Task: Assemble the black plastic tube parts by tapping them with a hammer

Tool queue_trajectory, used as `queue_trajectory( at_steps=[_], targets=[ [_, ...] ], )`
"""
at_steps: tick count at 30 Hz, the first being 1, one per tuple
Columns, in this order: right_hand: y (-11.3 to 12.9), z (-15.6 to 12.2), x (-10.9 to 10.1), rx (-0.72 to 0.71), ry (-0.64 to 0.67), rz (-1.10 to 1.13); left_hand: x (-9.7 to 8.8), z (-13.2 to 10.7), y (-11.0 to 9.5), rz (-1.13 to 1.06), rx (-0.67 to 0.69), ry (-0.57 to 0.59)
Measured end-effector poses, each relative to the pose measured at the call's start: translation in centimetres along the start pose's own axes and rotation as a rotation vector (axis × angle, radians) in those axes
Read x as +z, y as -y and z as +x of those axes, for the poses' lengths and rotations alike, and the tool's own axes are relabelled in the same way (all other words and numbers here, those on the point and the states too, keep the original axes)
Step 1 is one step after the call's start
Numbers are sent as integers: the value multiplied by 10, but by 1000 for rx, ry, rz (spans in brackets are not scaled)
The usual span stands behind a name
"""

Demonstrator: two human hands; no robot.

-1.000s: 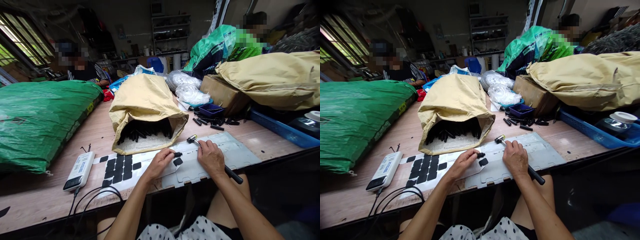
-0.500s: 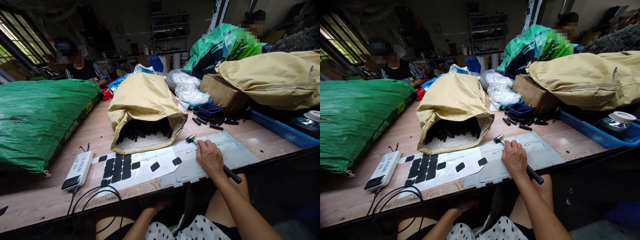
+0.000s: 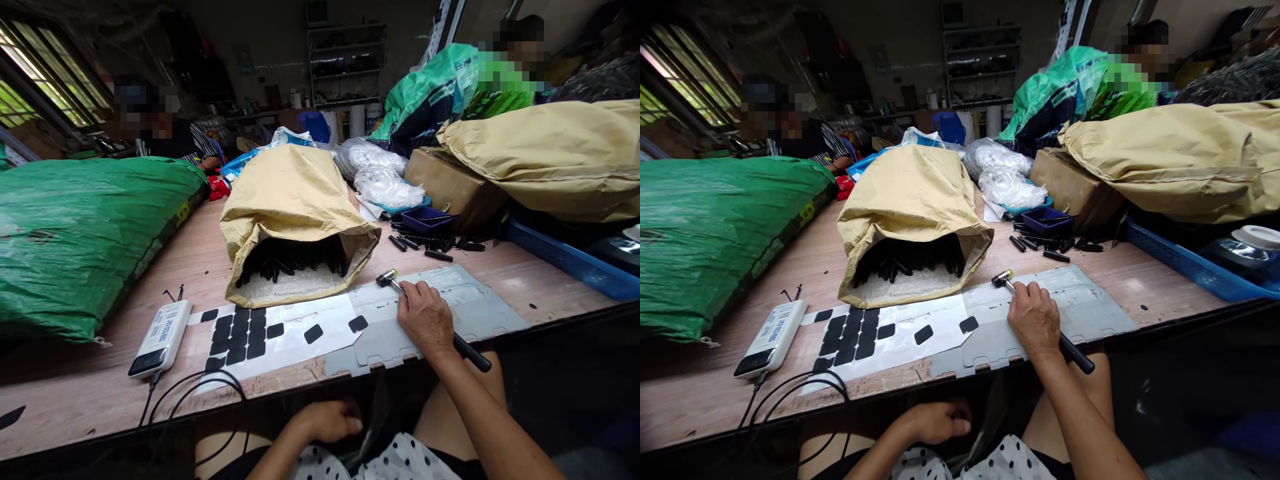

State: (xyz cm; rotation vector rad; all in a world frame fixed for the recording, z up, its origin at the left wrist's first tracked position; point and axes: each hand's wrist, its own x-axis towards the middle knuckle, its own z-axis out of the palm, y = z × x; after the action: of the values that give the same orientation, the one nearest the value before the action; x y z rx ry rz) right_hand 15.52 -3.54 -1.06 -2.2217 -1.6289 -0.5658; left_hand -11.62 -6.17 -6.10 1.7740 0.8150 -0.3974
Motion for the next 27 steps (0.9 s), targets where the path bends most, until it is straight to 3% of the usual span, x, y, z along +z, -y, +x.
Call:
queue_trajectory(
  at_steps=[3,4,5,6,8,9,10,11,13,16,20,23,27],
  targets=[
    [0,0,0,-1,6,-3,-42,-34,-34,-135,213,218],
    [0,0,0,-1,7,-2,-64,-45,-45,-206,280,194],
    [-1,0,0,-1,6,-1,-89,-54,-54,-213,319,87],
    [-1,0,1,0,4,0,-115,-59,-59,-157,324,-108],
    [-1,0,1,1,-3,6,-165,-58,-60,49,237,-679],
    [-1,0,1,0,-5,9,-186,-54,-56,183,125,-948],
    [-1,0,1,0,-5,13,-204,-47,-49,319,6,-1127],
    [-1,0,1,0,-4,18,-218,-39,-42,433,-88,-1222],
    [0,1,1,2,3,26,-236,-26,-26,602,-205,-1245],
    [0,1,0,8,7,31,-244,-17,-10,710,-246,-1165],
    [0,1,0,14,8,30,-235,-23,-10,715,-234,-1192],
    [1,2,1,17,19,32,-212,-25,-26,566,-78,-1226],
    [0,2,1,20,21,31,-165,-8,-56,336,231,-1002]
  ],
)
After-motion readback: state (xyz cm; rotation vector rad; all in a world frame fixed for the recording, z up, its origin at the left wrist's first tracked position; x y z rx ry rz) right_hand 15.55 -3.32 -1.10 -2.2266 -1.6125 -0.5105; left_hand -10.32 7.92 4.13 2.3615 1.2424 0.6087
